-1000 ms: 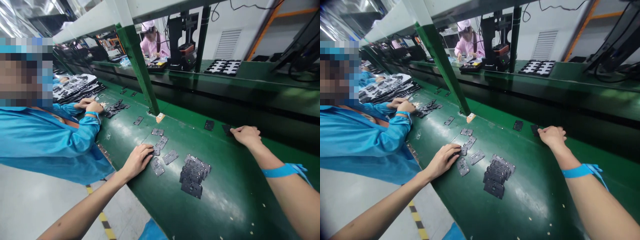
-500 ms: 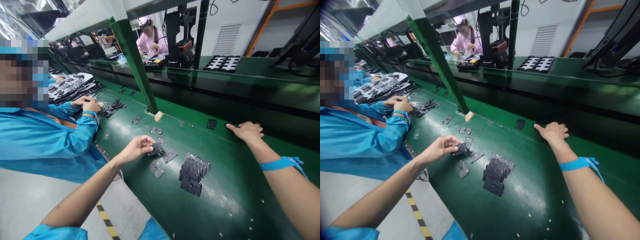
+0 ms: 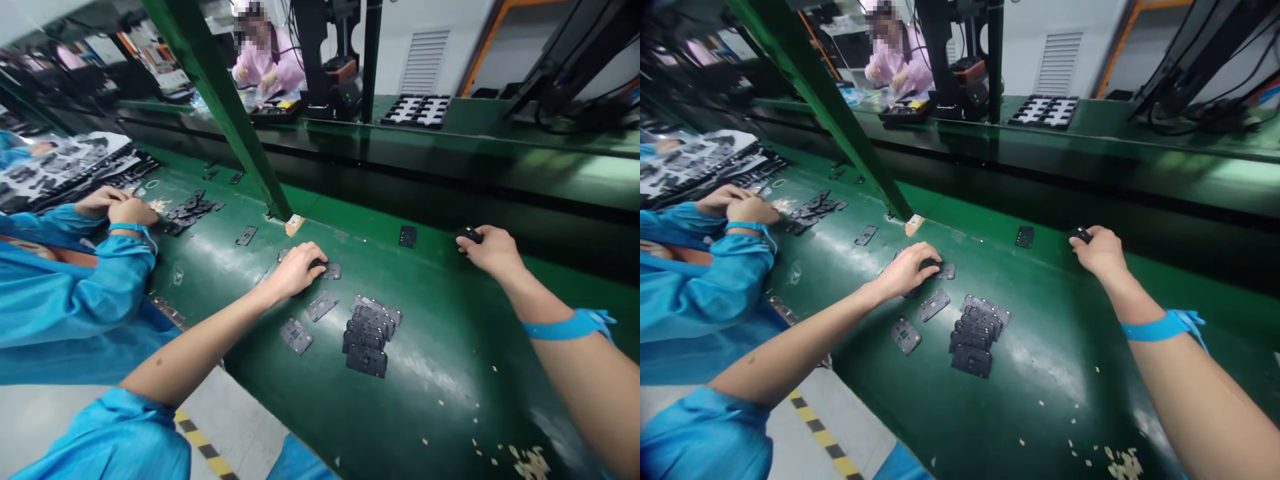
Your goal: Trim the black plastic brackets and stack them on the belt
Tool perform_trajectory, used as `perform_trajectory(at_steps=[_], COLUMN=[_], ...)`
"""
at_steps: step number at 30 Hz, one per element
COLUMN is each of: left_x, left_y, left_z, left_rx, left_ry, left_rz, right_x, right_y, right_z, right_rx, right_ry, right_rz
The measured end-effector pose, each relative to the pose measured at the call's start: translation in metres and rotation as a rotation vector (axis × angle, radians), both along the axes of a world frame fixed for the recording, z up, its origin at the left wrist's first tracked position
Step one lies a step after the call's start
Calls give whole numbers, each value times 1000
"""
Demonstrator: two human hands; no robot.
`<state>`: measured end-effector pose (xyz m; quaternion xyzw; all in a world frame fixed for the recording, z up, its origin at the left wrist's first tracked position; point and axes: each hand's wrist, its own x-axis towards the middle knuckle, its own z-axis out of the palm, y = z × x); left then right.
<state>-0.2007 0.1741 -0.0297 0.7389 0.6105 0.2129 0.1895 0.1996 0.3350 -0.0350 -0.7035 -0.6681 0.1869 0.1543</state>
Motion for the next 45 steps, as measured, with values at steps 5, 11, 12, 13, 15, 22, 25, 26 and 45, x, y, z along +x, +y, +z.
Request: perform_trajectory(at_steps=[5,11,12,13,15,22,25,26,45], left_x=[10,30,40,53,84,169,175,176,191], left_y=[-34,-79,-88,-98,-118,-161,-171,-174,-188], left_z=[3,8,13,20,34,49,46,45,36], left_rx=[18,49,32,-17,-219,-507,-435,-416,-417], left_ry=[80,37,-59,-192,-488,-885,-790,-750,-824], left_rz=[-181,-260,-232,-216,-255,-254,-229,-242,-313], right_x=[21,26,19,10,-10,-42,-38,-36,-29], right_y=[-68,-213,-238,-260,-294,-350,-366,-370,-384], right_z=[36,71,74,75,74,56,44,40,16], right_rx=[-114,-172,-233,-277,-280,111,319,367,602], right_ry=[163,445,501,564,663,857,765,732,555], right_rz=[39,353,353,352,310,79,-25,-24,-32])
